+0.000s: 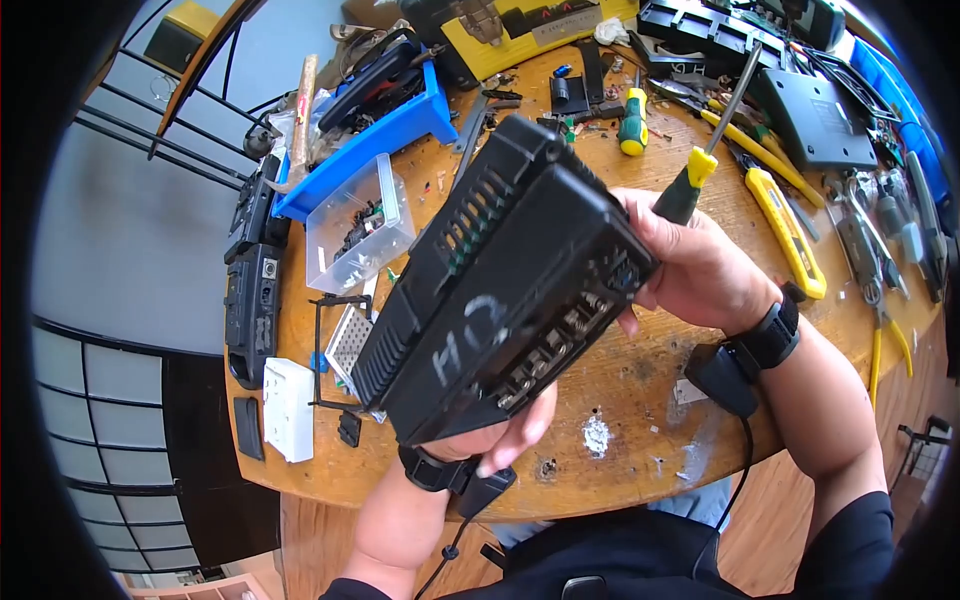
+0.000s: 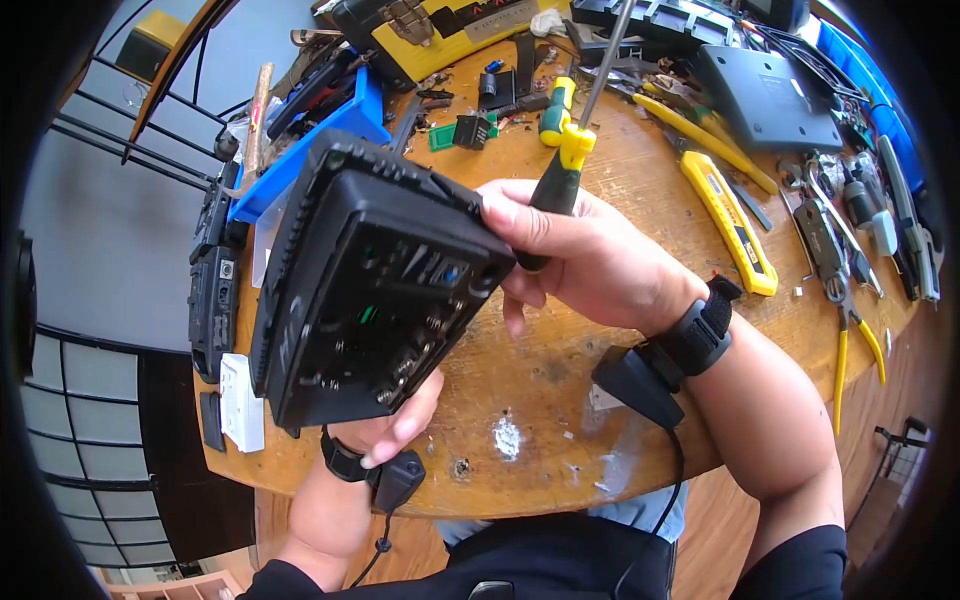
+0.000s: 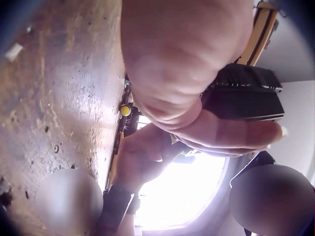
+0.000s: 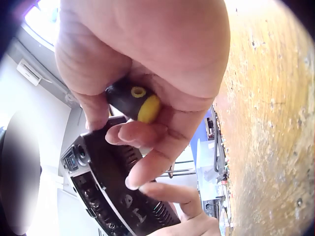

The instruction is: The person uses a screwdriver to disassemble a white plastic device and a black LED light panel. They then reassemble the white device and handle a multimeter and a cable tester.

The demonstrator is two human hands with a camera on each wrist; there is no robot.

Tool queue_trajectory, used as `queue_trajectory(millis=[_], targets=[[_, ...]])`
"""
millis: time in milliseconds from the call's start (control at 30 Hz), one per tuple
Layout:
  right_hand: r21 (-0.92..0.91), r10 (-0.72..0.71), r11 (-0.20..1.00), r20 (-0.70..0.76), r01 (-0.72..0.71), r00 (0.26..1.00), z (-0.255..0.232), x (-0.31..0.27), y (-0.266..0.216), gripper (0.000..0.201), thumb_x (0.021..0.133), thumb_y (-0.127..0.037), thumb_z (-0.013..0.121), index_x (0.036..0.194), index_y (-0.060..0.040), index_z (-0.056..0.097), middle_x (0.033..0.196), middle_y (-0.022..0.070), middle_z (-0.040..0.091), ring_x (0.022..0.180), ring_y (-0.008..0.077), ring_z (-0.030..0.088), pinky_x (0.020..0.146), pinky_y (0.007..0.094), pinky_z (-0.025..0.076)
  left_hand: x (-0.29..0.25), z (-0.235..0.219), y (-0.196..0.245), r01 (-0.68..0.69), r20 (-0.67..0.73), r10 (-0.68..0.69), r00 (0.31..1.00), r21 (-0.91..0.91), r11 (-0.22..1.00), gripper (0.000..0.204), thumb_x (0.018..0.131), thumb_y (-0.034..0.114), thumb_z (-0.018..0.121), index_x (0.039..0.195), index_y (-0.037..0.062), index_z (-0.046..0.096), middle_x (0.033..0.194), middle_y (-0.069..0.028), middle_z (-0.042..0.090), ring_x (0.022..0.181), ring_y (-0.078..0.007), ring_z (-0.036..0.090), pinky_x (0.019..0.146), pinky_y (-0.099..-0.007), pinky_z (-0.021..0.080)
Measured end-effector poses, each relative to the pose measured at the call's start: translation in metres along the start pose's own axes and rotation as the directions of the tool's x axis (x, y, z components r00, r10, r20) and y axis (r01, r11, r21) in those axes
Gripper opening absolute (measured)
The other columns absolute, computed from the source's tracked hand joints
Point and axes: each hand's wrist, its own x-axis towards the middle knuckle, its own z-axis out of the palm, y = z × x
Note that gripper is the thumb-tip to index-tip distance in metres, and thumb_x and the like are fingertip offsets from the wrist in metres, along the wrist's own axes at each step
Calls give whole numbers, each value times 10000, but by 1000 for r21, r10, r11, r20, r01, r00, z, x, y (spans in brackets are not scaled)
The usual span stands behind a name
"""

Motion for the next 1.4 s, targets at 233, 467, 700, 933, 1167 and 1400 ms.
queue_trajectory(millis=[233, 467, 700, 933, 1167, 1400], targets=[[9, -62, 998, -172, 65, 983, 0, 3, 2, 332, 972, -383, 517, 931, -63, 596, 772, 27, 567, 635, 105, 526, 571, 307, 498, 10, 5, 1, -246, -93, 252, 963, 65, 967, 794, 929, 578, 399, 1433, -23, 278, 1379, -348, 352, 1077, -521, 538, 724, -512, 584], [-14, -80, 997, -277, 79, 957, 2, 5, 2, 349, 966, -366, 535, 947, -27, 610, 791, 85, 616, 614, 138, 553, 579, 324, 499, 7, 8, 1, -472, -94, 475, 875, 49, 880, 818, 928, 649, 296, 1458, 28, 250, 1400, -320, 354, 1178, -560, 449, 766, -544, 573], [18, -73, 997, -207, 78, 976, -5, 3, 2, 328, 983, -335, 495, 1062, -32, 591, 788, 84, 612, 661, 151, 577, 586, 325, 495, 0, -2, 5, -385, -94, 426, 900, 289, 876, 863, 895, 701, 322, 1441, 34, 289, 1274, -279, 499, 1000, -476, 585, 702, -492, 571], [-10, -72, 997, -182, 71, 981, -2, 1, 0, 319, 989, -323, 474, 1081, -37, 583, 753, 67, 594, 658, 150, 576, 584, 311, 494, 2, 0, 3, -420, -140, 504, 852, 391, 819, 884, 854, 749, 344, 1413, 64, 325, 1223, -253, 544, 780, -428, 655, 617, -469, 574], [-66, -30, 998, -102, 23, 994, -2, 1, 0, 282, 966, -321, 523, 1004, -45, 572, 689, 25, 532, 535, 109, 490, 569, 304, 504, 3, -3, 13, -492, -35, 512, 858, 226, 841, 911, 836, 749, 384, 1417, 50, 314, 1280, -250, 510, 915, -420, 641, 648, -527, 561], [-76, -5, 997, -57, 1, 998, -1, 1, -3, 278, 947, -326, 558, 965, -48, 559, 619, -2, 473, 479, 84, 429, 546, 304, 503, -5, -6, 9, -480, -153, 535, 831, 288, 829, 965, 789, 792, 401, 1429, 77, 293, 1326, -229, 472, 900, -405, 646, 627, -506, 574]])
